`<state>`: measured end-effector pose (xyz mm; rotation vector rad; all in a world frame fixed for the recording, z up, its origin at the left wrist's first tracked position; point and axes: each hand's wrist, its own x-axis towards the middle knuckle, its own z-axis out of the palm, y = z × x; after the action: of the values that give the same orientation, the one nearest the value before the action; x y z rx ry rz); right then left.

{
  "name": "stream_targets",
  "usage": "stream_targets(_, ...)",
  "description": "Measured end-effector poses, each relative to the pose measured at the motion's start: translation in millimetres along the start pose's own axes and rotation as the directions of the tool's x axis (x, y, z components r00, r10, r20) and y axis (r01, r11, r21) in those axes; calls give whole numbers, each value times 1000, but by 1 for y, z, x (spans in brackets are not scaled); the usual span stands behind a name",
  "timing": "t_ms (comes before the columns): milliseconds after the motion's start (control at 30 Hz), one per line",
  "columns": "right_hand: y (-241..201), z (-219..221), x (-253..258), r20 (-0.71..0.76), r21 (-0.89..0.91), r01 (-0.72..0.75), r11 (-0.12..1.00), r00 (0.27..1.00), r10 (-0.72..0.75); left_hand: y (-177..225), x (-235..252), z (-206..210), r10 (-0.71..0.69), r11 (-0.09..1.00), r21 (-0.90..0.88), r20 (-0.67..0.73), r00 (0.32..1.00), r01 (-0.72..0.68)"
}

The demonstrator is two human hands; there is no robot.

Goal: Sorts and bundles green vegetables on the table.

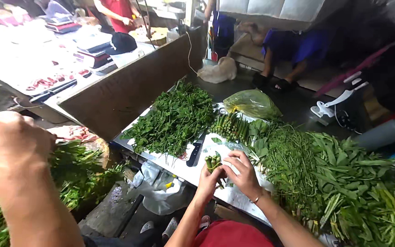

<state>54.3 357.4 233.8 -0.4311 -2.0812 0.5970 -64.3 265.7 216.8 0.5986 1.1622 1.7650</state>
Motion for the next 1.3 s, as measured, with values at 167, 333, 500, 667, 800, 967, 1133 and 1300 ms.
stream_targets(167, -6, 16, -22, 8, -91, 4, 996, 1000, -3, 9, 7, 11, 4, 981, -188, -173, 985, -37)
stream_targets(333, -14, 21, -23, -3, -99, 15, 995, 1000, -15, 12, 7, 16, 94, 979, -164, -173, 980, -123)
stream_targets(500, -16, 26, -25, -41, -132, 17, 991, 999, -22, 14, 2, 16, 113, 978, -157, -174, 978, -141)
stream_targets(667, -20, 30, -24, -105, -165, 58, 985, 992, -76, 14, -2, 14, 135, 982, -110, -154, 979, -153)
stream_targets(800, -22, 29, -20, -82, -142, 67, 988, 993, -80, 12, 0, 12, 157, 981, -87, -169, 973, -173)
stream_targets(967, -17, 16, -12, -101, 45, 48, 998, 994, -44, 19, 1, 2, 217, 976, 5, -91, 972, -218)
stream_targets(1133, -11, 9, 5, -43, 25, 128, 992, 991, -127, 22, 0, -6, 169, 985, 27, -4, 986, -169)
stream_targets(1300, 3, 15, 7, -75, 252, 81, 964, 995, -64, 22, -2, -15, 66, 998, -16, 112, 991, -64)
